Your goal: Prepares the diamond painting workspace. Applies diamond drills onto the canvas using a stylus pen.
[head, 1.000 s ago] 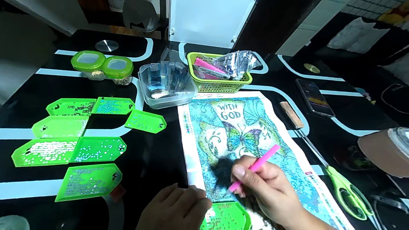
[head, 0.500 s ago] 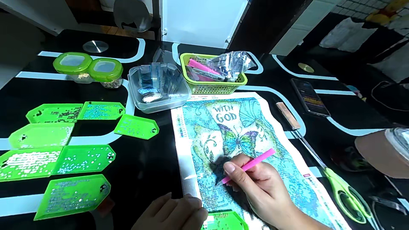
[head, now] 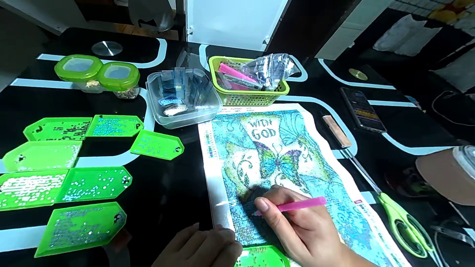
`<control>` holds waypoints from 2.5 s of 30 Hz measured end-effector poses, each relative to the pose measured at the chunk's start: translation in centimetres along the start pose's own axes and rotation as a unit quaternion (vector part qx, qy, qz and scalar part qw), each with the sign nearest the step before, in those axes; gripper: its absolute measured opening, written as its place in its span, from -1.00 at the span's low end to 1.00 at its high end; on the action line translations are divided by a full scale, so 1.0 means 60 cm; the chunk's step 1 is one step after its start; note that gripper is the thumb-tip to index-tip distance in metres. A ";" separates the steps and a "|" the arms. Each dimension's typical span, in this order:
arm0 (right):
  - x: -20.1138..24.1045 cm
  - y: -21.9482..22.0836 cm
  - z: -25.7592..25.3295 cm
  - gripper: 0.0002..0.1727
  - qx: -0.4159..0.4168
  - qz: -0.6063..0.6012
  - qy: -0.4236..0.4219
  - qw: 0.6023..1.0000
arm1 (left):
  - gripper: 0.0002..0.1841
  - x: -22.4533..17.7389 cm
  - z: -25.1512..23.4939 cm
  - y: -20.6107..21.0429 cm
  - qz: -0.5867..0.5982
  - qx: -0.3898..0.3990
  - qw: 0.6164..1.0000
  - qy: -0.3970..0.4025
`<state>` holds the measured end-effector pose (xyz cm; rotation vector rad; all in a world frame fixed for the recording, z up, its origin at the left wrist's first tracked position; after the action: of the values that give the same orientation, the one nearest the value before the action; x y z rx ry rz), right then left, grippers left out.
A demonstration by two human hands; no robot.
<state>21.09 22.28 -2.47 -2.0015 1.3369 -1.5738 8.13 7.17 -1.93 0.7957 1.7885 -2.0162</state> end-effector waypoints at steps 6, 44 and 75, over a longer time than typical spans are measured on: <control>0.005 0.002 0.001 -0.70 0.010 0.023 -0.035 0.999 | -0.56 0.000 0.001 0.000 0.004 -0.003 1.000 -0.002; -0.023 -0.001 0.001 -0.68 0.015 -0.135 0.021 0.990 | -0.55 0.001 0.001 -0.001 0.003 0.003 1.000 0.000; 0.024 0.010 0.011 -0.72 0.103 -0.214 -0.068 0.969 | -0.57 0.004 0.003 0.004 -0.007 -0.025 1.000 -0.002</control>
<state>21.37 20.61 -2.21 -2.3175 0.6864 -1.6241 8.02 7.01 -2.25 0.7660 1.8401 -1.9711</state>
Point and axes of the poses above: each hand's wrist, its own z-axis away from the middle knuckle, its own y-axis out of the palm, x = y × z, the point moved 5 cm from there along -z, towards the middle knuckle, and after that the axes turned 12 degrees about x, right-handed, at the moved point
